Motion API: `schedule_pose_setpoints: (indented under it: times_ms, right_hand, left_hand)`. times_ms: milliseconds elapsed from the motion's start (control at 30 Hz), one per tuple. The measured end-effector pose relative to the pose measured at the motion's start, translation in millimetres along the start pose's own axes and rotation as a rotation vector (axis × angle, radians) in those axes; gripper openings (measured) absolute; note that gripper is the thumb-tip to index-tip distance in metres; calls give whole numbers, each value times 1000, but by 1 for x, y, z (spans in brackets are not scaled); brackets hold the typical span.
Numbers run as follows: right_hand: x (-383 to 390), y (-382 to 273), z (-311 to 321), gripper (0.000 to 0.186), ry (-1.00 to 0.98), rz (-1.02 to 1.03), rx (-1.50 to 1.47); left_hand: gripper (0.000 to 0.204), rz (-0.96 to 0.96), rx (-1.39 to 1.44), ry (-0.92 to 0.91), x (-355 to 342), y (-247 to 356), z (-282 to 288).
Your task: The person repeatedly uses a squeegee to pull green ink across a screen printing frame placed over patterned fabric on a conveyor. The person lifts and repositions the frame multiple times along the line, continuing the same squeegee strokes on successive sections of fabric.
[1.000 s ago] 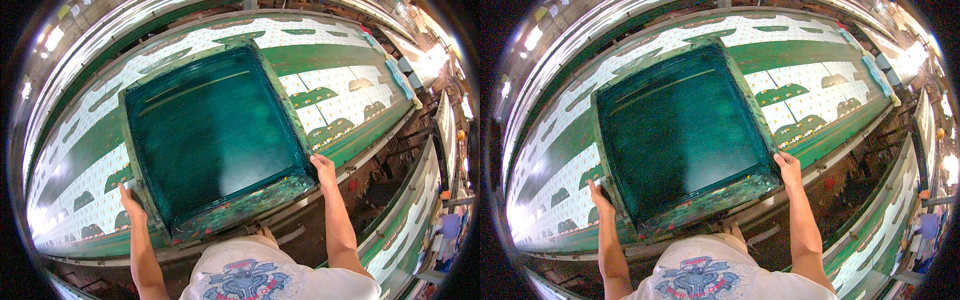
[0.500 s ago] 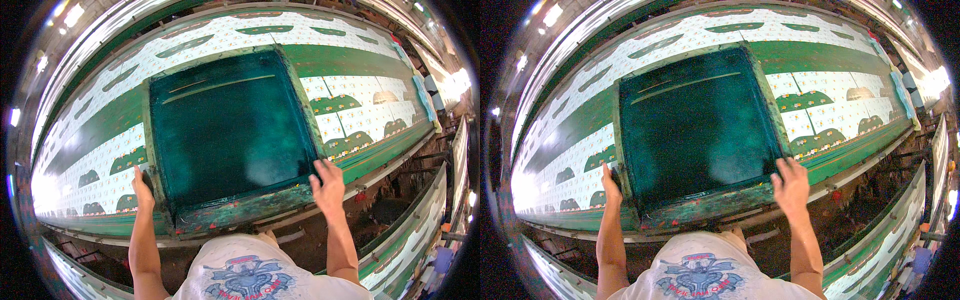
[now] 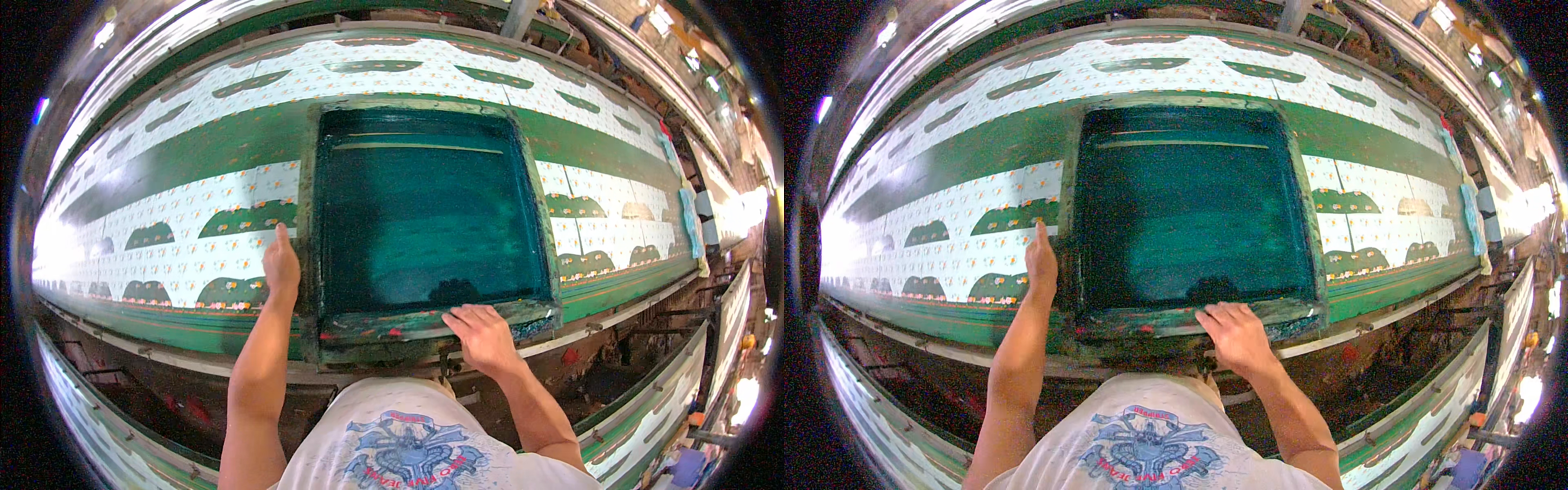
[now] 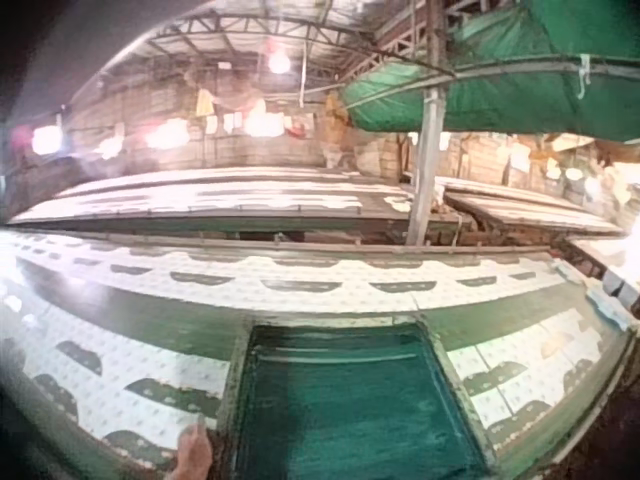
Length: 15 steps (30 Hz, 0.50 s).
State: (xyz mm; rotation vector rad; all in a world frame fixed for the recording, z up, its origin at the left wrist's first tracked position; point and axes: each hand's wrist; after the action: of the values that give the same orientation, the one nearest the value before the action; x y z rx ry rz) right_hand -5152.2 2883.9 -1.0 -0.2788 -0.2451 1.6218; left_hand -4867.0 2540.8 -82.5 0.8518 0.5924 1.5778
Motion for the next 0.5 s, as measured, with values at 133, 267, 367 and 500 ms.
schedule_pose_setpoints:
  times_ms: [133,267,367,500]
  right_hand:
    - [-38,-10,8,45,-191,-88,4]
    - [-37,-15,16,48,-232,-119,-10]
    - [-27,-34,17,52,-230,-134,7]
    - [-13,-44,-6,62,-118,-117,55]
  left_hand:
    - [79,-128,-43,39,-1,-9,4]
    - [69,-112,-71,-17,1,-2,6]
    - [65,-171,10,15,10,1,7]
    - [64,-103,-22,-58,15,11,13]
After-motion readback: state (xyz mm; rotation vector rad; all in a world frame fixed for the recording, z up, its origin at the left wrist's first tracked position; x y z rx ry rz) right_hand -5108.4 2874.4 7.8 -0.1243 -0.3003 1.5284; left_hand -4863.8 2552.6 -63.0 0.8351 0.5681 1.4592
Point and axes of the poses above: each hand's wrist, its own x-axis away from the middle knuckle, its own z-axis out of the back of the hand, y = z × x, and after that the axes turned 4 degrees about -y, right-handed
